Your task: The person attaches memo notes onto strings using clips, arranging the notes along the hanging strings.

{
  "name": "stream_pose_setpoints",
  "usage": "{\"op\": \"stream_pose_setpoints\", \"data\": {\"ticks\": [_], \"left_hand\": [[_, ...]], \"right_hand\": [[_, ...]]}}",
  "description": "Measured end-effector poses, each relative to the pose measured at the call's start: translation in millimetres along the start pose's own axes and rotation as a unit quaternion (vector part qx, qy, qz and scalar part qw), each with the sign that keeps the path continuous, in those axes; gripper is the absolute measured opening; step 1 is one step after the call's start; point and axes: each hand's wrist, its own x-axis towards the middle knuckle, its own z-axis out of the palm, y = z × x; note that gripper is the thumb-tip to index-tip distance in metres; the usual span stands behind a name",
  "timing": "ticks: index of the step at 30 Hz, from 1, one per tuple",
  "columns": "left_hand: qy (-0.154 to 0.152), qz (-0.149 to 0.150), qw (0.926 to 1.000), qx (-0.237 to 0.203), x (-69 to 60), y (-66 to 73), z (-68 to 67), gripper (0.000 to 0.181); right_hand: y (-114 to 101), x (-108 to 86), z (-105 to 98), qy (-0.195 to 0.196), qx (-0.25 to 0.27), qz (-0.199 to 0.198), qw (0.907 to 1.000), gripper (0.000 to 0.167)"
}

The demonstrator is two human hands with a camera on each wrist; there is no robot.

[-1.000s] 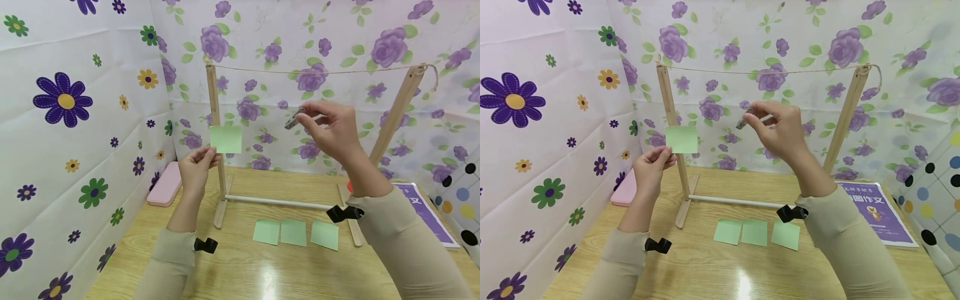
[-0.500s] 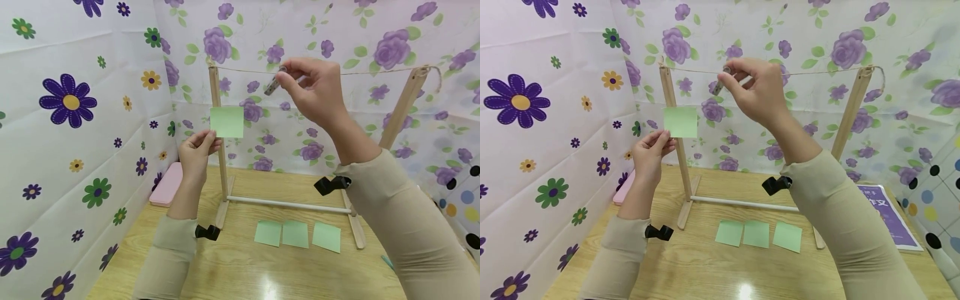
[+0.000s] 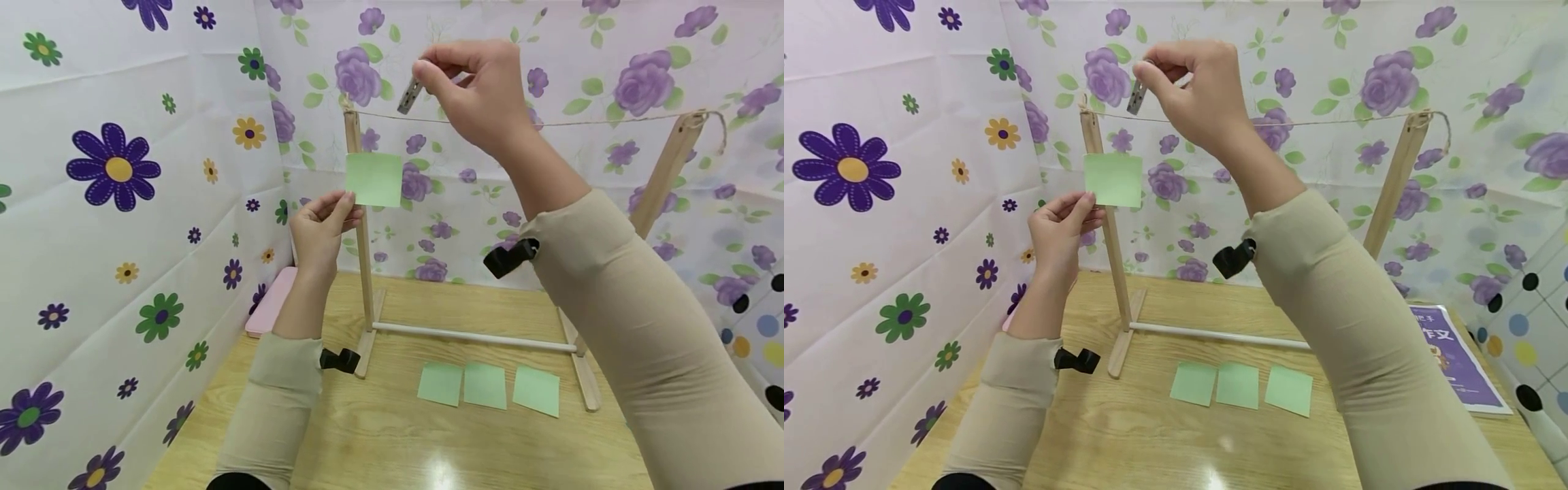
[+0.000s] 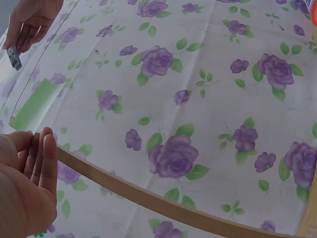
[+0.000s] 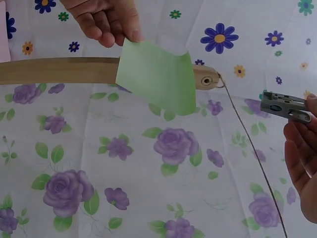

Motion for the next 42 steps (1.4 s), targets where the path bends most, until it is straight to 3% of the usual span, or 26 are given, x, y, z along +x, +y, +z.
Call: {"op": "stream_pose_setpoints", "data": {"ticks": [16, 23, 33, 42], "left_hand": [[0.005, -0.007, 0.9992, -0.038, 13.5, 8.7, 6.7, 0.010], [0.009, 0.001, 0.9989, -0.047, 18.8, 12.2, 9.9, 0.011], [0.012, 0.003, 0.9978, -0.065, 23.4, 15.8, 13.6, 0.011], [0.013, 0.004, 0.9978, -0.065, 22.2, 15.3, 13.3, 0.009]], "right_hand": [[-3.9, 20.4, 24.7, -0.034, -0.009, 0.047, 0.9982, 0.020], [-6.6, 24.1, 33.0, -0.078, -0.040, 0.070, 0.9937, 0.022], [-8.8, 24.5, 34.0, -0.122, -0.085, 0.078, 0.9859, 0.023], [-3.4, 21.6, 30.4, -0.167, -0.078, 0.077, 0.9799, 0.026]]}}
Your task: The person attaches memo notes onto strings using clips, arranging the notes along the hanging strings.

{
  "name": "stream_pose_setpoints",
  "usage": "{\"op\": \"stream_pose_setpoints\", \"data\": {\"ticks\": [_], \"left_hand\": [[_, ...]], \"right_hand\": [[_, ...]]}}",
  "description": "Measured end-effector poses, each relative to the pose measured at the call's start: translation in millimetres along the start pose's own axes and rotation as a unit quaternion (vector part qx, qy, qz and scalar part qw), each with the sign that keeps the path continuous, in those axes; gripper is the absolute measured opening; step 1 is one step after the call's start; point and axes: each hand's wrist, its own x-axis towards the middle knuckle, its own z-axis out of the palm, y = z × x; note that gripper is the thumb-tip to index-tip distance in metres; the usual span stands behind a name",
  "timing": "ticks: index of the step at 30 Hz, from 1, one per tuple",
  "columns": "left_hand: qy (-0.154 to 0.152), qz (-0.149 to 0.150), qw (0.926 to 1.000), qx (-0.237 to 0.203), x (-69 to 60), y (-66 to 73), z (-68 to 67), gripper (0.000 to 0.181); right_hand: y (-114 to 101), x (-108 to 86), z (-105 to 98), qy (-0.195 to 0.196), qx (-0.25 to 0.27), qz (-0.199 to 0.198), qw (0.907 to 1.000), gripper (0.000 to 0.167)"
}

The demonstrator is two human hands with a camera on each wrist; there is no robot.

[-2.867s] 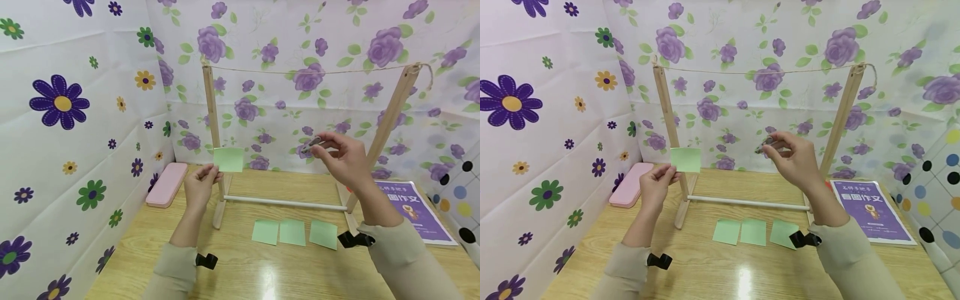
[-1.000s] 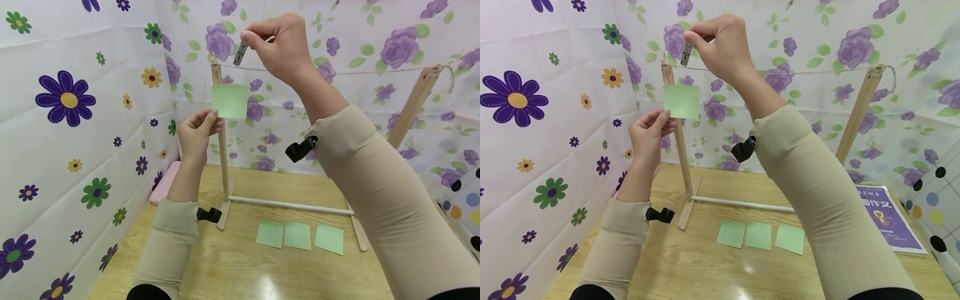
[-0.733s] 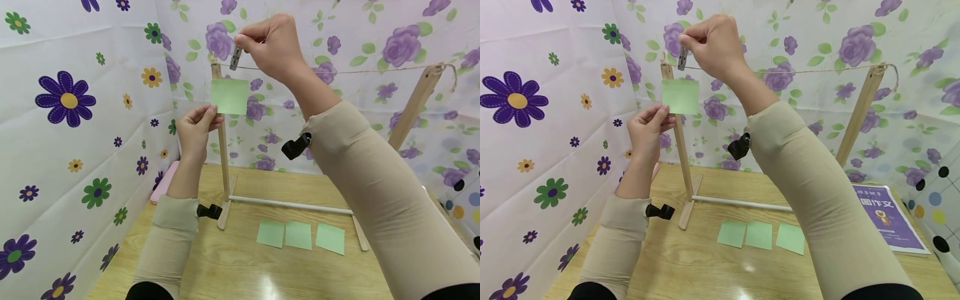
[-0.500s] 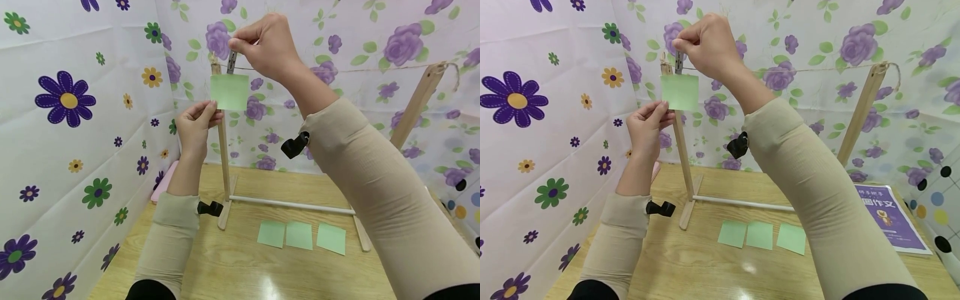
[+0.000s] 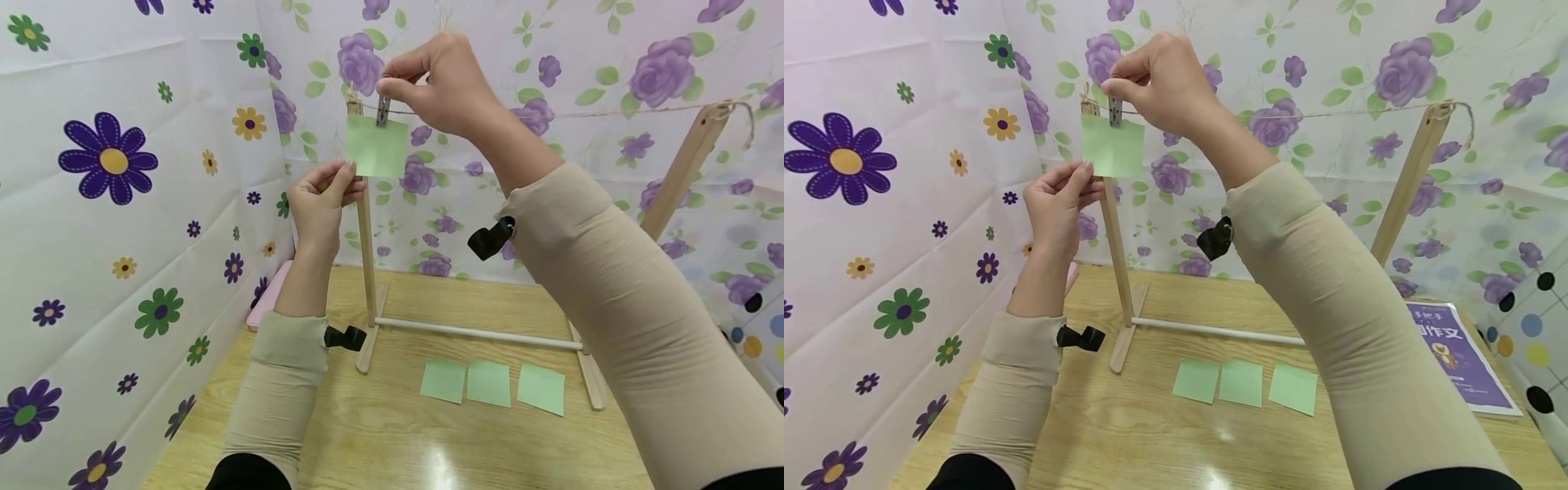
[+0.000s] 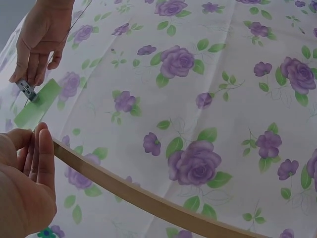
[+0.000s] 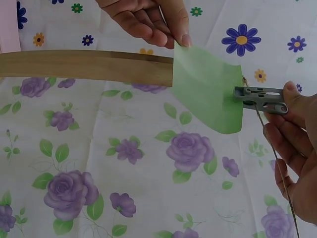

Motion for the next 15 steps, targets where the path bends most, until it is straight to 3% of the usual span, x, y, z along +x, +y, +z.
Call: {"op": "stream_pose_setpoints", "data": {"ticks": [15], "left_hand": [[-0.019, 0.013, 0.9996, -0.016, -2.7, -0.1, -1.0, 0.012]], "right_hand": [[2.3, -2.4, 0.7, 0.039, 0.021, -0.017, 0.9989, 0.021]]}}
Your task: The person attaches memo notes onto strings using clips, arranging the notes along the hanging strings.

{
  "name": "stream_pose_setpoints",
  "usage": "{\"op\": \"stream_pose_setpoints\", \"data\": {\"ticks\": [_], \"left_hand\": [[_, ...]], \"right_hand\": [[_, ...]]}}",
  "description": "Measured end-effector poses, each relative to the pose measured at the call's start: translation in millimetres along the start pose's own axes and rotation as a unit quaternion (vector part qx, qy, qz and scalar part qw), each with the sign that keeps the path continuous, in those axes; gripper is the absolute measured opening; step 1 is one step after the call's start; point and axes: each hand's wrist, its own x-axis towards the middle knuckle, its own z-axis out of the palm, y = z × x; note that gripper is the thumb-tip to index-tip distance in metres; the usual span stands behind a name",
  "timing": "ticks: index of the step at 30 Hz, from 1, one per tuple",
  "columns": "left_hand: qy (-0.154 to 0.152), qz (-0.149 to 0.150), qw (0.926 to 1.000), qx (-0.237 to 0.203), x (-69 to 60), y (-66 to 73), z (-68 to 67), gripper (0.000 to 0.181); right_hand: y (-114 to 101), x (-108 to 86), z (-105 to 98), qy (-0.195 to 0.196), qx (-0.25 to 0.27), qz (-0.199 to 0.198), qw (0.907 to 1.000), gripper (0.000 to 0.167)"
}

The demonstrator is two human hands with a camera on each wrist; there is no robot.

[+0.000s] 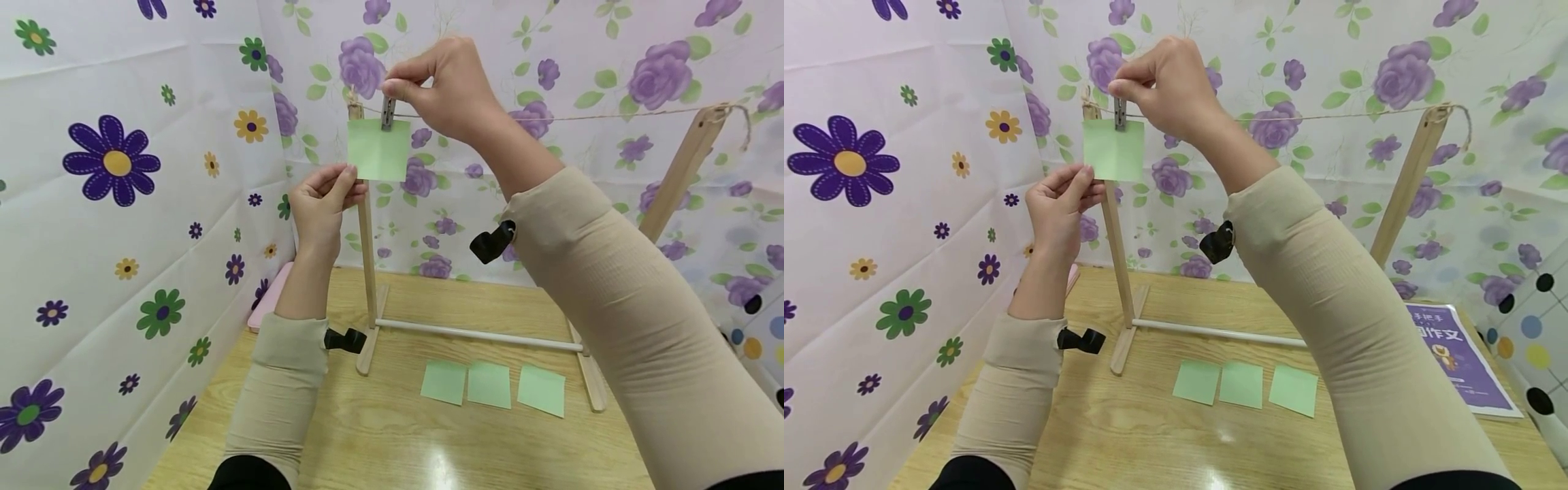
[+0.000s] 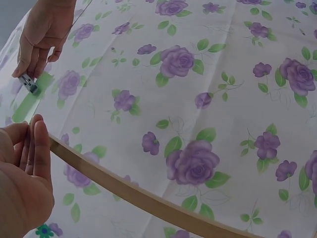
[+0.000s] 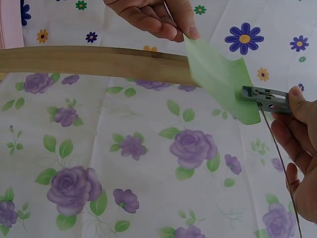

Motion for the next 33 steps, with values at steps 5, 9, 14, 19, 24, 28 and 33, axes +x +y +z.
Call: {"op": "stream_pose_setpoints", "data": {"ticks": [5, 9, 14, 19, 24, 28, 33], "left_hand": [[-0.003, 0.006, 1.0000, -0.002, -0.2, 1.3, 0.6, 0.008], [-0.004, 0.007, 1.0000, -0.001, 0.6, 1.8, 0.7, 0.007], [-0.006, 0.007, 1.0000, -0.001, 1.4, 1.2, 0.3, 0.006], [-0.009, 0.008, 0.9999, 0.009, 1.1, 0.4, -1.2, 0.005], [-0.013, 0.008, 0.9997, 0.021, 0.1, -0.1, -3.6, 0.008], [-0.016, 0.004, 0.9996, 0.023, -0.3, -0.8, -5.6, 0.009], [-0.016, 0.001, 0.9997, 0.020, -0.7, -2.1, -8.8, 0.007]], "right_hand": [[0.9, -0.7, 0.3, -0.013, 0.000, -0.002, 0.9999, 0.024], [1.0, -1.2, -0.1, -0.029, -0.010, -0.022, 0.9993, 0.026], [1.1, -1.7, -0.4, -0.049, -0.024, -0.035, 0.9979, 0.027], [1.9, -2.7, -0.8, -0.069, -0.032, -0.030, 0.9967, 0.030], [3.0, -3.7, -0.7, -0.074, -0.037, -0.002, 0.9966, 0.041], [2.1, -6.4, 1.9, -0.023, -0.044, -0.008, 0.9987, 0.046], [-2.3, -18.6, 4.8, 0.098, -0.021, -0.073, 0.9923, 0.036]]}}
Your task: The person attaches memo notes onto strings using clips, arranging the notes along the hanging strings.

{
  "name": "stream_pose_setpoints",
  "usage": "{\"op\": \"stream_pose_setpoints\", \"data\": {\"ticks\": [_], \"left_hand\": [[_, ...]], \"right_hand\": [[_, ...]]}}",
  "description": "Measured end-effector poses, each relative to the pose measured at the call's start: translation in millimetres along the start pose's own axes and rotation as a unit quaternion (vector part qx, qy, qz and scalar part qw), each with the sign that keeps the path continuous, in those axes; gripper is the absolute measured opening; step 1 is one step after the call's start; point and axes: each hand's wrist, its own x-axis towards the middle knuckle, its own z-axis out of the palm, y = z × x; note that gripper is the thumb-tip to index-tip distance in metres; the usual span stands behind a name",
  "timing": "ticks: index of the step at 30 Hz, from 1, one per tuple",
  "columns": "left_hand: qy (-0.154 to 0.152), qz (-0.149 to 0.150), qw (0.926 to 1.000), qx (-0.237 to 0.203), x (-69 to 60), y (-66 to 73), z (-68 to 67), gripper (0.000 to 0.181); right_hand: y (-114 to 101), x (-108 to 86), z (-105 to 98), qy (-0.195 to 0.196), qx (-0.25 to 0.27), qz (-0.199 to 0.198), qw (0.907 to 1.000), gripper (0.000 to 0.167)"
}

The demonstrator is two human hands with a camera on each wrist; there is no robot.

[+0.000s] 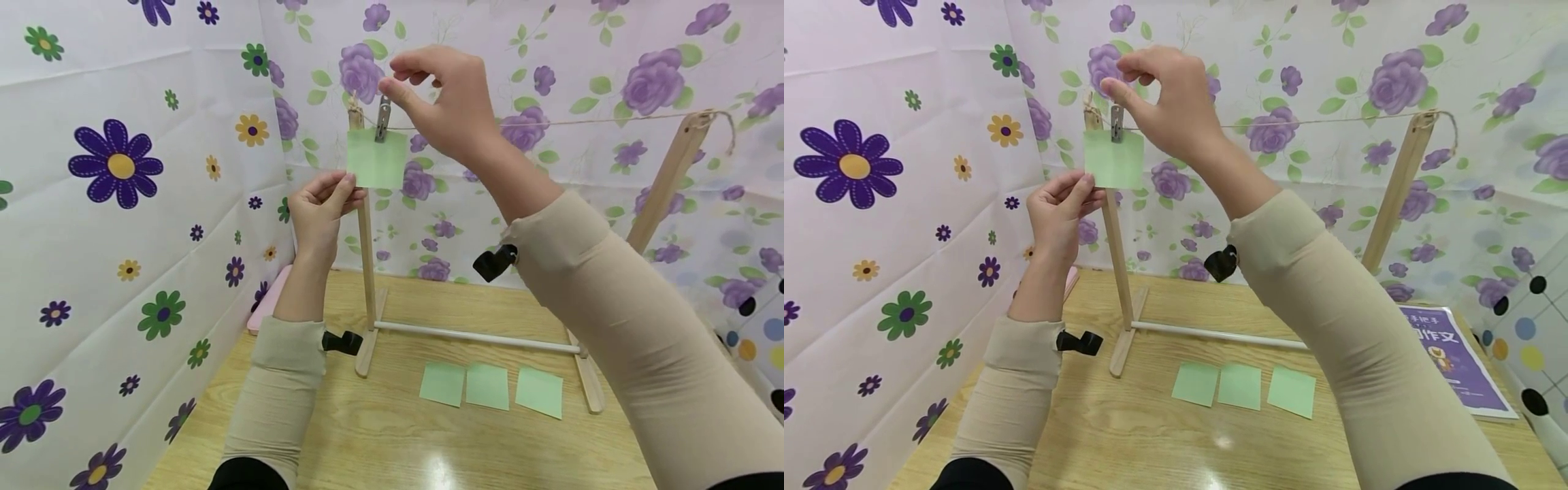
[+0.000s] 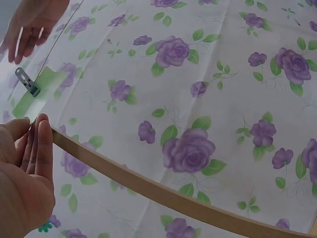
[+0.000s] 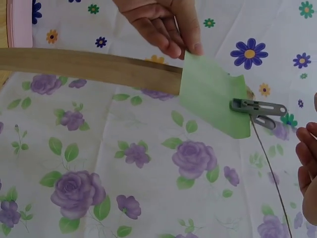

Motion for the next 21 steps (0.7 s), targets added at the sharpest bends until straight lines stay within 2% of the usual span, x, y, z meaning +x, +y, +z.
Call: {"op": "stream_pose_setpoints", "data": {"ticks": [4, 7, 9, 14, 18, 21], "left_hand": [[-0.005, 0.006, 1.0000, 0.001, -0.8, -1.7, -2.6, 0.007], [-0.015, 0.017, 0.9996, 0.016, -1.1, -3.3, -5.0, 0.012], [-0.023, 0.023, 0.9990, 0.029, -1.2, -4.0, -6.8, 0.016], [-0.040, 0.019, 0.9980, 0.044, -4.4, -3.9, -10.2, 0.021], [-0.050, 0.013, 0.9972, 0.055, -7.7, -4.6, -12.6, 0.019], [-0.056, 0.019, 0.9963, 0.061, -9.6, -5.2, -14.2, 0.017]], "right_hand": [[-1.2, -13.8, -0.5, 0.069, 0.045, -0.062, 0.9947, 0.025], [0.6, -24.3, -1.6, 0.097, 0.072, -0.095, 0.9881, 0.021], [2.1, -32.2, -3.7, 0.103, 0.089, -0.103, 0.9853, 0.020], [7.2, -58.1, -10.7, 0.093, 0.117, -0.091, 0.9846, 0.016], [16.5, -80.6, -14.4, 0.083, 0.120, -0.077, 0.9863, 0.015], [24.5, -98.6, -15.9, 0.079, 0.121, -0.056, 0.9879, 0.014]]}}
